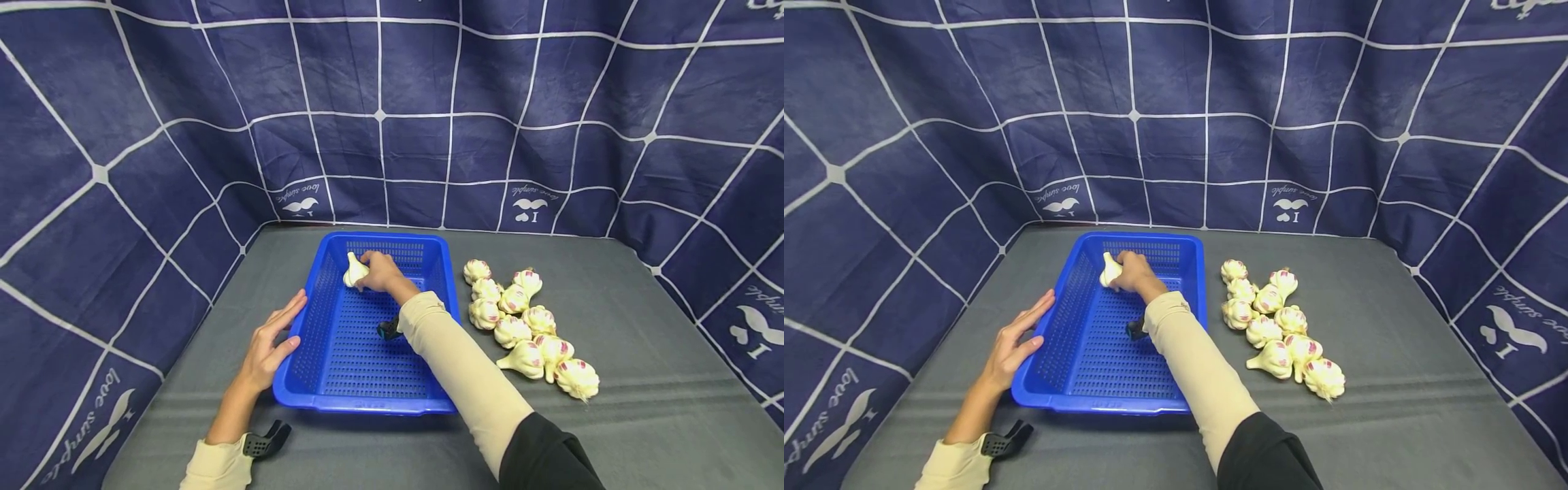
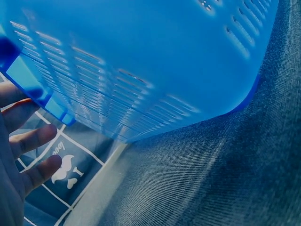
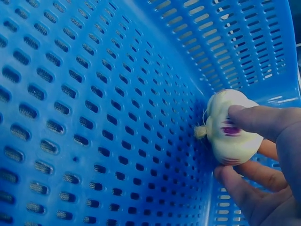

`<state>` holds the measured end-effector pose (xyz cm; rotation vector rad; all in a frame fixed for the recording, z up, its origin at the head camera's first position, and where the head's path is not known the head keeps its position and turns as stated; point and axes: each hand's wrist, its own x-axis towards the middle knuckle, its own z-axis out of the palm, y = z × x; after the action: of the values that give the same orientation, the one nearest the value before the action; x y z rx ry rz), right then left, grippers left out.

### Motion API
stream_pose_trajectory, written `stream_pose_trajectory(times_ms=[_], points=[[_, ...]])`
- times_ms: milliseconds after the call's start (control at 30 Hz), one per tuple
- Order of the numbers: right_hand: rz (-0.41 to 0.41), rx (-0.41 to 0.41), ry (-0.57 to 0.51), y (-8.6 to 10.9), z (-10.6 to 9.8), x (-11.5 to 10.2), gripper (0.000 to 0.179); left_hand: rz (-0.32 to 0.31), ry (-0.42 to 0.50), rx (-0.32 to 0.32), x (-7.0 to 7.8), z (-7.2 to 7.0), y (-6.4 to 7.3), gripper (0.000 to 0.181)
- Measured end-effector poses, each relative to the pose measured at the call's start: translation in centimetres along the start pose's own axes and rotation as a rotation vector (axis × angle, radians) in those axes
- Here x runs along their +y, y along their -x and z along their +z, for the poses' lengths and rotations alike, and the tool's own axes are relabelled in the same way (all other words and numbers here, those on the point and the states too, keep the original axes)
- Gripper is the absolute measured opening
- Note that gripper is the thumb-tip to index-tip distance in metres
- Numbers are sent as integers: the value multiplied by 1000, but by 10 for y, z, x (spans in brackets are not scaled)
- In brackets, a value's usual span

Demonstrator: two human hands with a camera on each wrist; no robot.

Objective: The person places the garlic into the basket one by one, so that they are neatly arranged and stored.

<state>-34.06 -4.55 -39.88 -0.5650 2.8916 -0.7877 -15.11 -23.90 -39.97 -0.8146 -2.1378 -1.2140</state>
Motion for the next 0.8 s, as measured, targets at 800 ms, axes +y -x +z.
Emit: stream_pose_trajectory(times_ms=[800], points=[[-46,-53,32,3,-17,-3,57,-2,-34,-8,-3,0,1,52]])
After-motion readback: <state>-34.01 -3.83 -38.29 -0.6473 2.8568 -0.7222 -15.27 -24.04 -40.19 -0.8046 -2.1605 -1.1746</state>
